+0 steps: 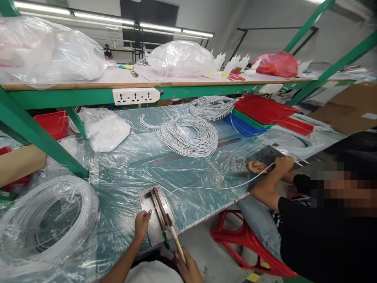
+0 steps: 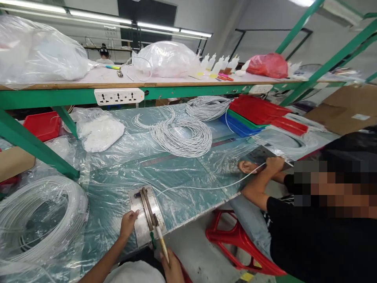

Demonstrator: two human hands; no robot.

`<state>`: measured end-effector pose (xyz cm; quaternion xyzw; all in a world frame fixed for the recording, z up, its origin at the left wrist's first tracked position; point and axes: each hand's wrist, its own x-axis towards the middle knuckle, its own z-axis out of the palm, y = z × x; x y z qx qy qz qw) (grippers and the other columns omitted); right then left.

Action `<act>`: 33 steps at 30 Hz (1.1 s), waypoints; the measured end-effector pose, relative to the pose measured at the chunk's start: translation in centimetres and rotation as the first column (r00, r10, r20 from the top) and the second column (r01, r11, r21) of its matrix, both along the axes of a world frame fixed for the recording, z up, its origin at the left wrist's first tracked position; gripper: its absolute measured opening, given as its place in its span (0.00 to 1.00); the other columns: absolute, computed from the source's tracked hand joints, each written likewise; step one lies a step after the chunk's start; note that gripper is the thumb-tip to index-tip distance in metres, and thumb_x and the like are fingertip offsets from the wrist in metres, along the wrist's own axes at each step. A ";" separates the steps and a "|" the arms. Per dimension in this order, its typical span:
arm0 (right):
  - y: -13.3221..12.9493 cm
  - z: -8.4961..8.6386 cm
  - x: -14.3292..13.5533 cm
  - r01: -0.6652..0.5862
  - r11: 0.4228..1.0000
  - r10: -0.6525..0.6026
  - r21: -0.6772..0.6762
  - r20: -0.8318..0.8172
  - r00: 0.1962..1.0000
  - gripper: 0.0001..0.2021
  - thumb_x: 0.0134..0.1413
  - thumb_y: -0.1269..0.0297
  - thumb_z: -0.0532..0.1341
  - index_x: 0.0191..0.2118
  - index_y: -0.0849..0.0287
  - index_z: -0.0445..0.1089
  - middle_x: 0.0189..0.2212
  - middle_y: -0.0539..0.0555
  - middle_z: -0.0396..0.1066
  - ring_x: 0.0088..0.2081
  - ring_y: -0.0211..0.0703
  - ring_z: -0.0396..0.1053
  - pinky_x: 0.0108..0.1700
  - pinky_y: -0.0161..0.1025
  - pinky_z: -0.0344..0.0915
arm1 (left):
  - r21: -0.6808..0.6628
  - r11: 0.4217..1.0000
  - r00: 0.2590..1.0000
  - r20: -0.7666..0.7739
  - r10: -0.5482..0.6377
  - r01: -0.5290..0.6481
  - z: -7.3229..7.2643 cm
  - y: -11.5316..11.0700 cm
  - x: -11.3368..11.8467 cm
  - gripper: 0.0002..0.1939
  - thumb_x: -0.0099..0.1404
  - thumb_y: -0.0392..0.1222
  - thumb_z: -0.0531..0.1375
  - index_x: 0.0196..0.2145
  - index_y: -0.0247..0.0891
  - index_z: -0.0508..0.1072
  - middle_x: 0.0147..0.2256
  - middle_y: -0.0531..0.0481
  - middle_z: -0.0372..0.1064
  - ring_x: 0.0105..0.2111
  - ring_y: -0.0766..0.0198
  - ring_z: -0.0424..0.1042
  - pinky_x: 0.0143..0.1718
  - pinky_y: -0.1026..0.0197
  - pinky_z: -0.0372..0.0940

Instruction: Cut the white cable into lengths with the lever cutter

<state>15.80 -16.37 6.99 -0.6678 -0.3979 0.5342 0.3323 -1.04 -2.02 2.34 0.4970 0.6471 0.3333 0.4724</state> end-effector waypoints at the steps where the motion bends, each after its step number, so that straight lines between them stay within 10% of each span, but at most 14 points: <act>1: 0.1 0.8 0.3 0.020 1.000 -0.020 0.003 0.004 1.000 0.22 0.43 0.42 0.58 0.41 0.49 0.72 0.42 0.55 0.71 0.51 0.63 0.64 0.52 0.54 0.60 | 0.000 1.000 1.000 0.028 -0.003 0.003 0.4 0.0 -0.4 0.29 0.51 0.70 0.48 0.15 0.40 0.58 0.16 0.56 0.51 0.20 0.65 0.56 0.25 0.63 0.53; 6: 3.9 9.6 2.0 -0.080 0.997 0.076 -0.012 -0.212 0.974 0.28 0.46 0.48 0.62 0.53 0.51 0.61 0.35 0.54 0.69 0.36 0.47 0.69 0.39 0.43 0.67 | -0.014 0.997 0.988 0.137 -0.072 0.074 3.3 -0.3 -3.3 0.27 0.55 0.66 0.48 0.22 0.37 0.67 0.15 0.55 0.57 0.19 0.64 0.59 0.24 0.62 0.54; 11: 14.5 17.4 1.2 -0.201 0.966 0.245 0.164 -0.329 0.912 0.19 0.46 0.51 0.63 0.41 0.56 0.63 0.28 0.48 0.61 0.26 0.34 0.61 0.32 0.35 0.62 | -0.034 0.988 0.957 0.255 -0.140 0.153 6.7 -0.5 -5.6 0.25 0.54 0.64 0.52 0.24 0.37 0.69 0.16 0.53 0.63 0.19 0.65 0.58 0.23 0.63 0.52; 17: 30.3 17.0 -3.5 -0.153 0.973 0.188 0.171 -0.212 0.959 0.27 0.45 0.65 0.63 0.53 0.59 0.58 0.20 0.44 0.58 0.22 0.32 0.57 0.25 0.31 0.57 | -0.144 0.980 0.915 0.396 -0.072 0.140 11.2 -0.6 -5.6 0.28 0.49 0.69 0.54 0.25 0.37 0.66 0.13 0.56 0.61 0.11 0.73 0.46 0.16 0.66 0.41; 21: 35.7 15.1 -5.9 -0.124 0.979 0.149 0.161 -0.150 0.977 0.28 0.45 0.71 0.59 0.55 0.62 0.55 0.18 0.43 0.57 0.21 0.32 0.56 0.24 0.30 0.56 | -0.137 0.986 0.883 0.470 -0.017 0.091 14.2 -0.9 -5.9 0.28 0.50 0.68 0.55 0.26 0.37 0.66 0.14 0.57 0.62 0.10 0.74 0.48 0.15 0.67 0.42; 27: 27.9 12.5 -5.0 -0.330 0.922 0.362 0.202 -0.146 0.921 0.29 0.41 0.74 0.60 0.53 0.58 0.60 0.22 0.44 0.64 0.25 0.32 0.61 0.27 0.28 0.57 | -0.138 0.972 0.726 0.648 0.232 -0.188 18.4 -0.3 -7.3 0.26 0.46 0.63 0.64 0.28 0.37 0.66 0.16 0.58 0.62 0.12 0.75 0.53 0.14 0.70 0.48; 28: 25.1 12.0 -4.9 -0.489 0.858 0.512 0.159 -0.181 0.840 0.28 0.37 0.73 0.63 0.50 0.58 0.63 0.23 0.44 0.66 0.24 0.32 0.62 0.27 0.29 0.58 | -0.135 0.959 0.680 0.681 0.271 -0.248 18.9 0.0 -7.4 0.25 0.45 0.61 0.65 0.28 0.37 0.67 0.17 0.58 0.62 0.13 0.75 0.54 0.15 0.71 0.50; 31: 16.7 10.7 -5.6 -0.906 0.417 0.839 0.070 -0.414 0.354 0.34 0.29 0.62 0.70 0.49 0.55 0.64 0.24 0.45 0.67 0.24 0.33 0.63 0.26 0.29 0.59 | -0.120 0.922 0.563 0.760 0.324 -0.369 20.0 1.1 -7.0 0.23 0.44 0.57 0.68 0.28 0.38 0.67 0.19 0.58 0.64 0.16 0.73 0.58 0.16 0.71 0.55; 33: 12.5 11.0 -6.5 -0.900 0.419 0.830 0.123 -0.453 0.325 0.28 0.35 0.48 0.67 0.45 0.57 0.68 0.24 0.46 0.64 0.23 0.32 0.62 0.27 0.30 0.59 | -0.120 0.909 0.544 0.768 0.340 -0.399 20.2 1.9 -5.9 0.22 0.44 0.55 0.69 0.28 0.38 0.67 0.21 0.57 0.65 0.16 0.73 0.59 0.17 0.71 0.56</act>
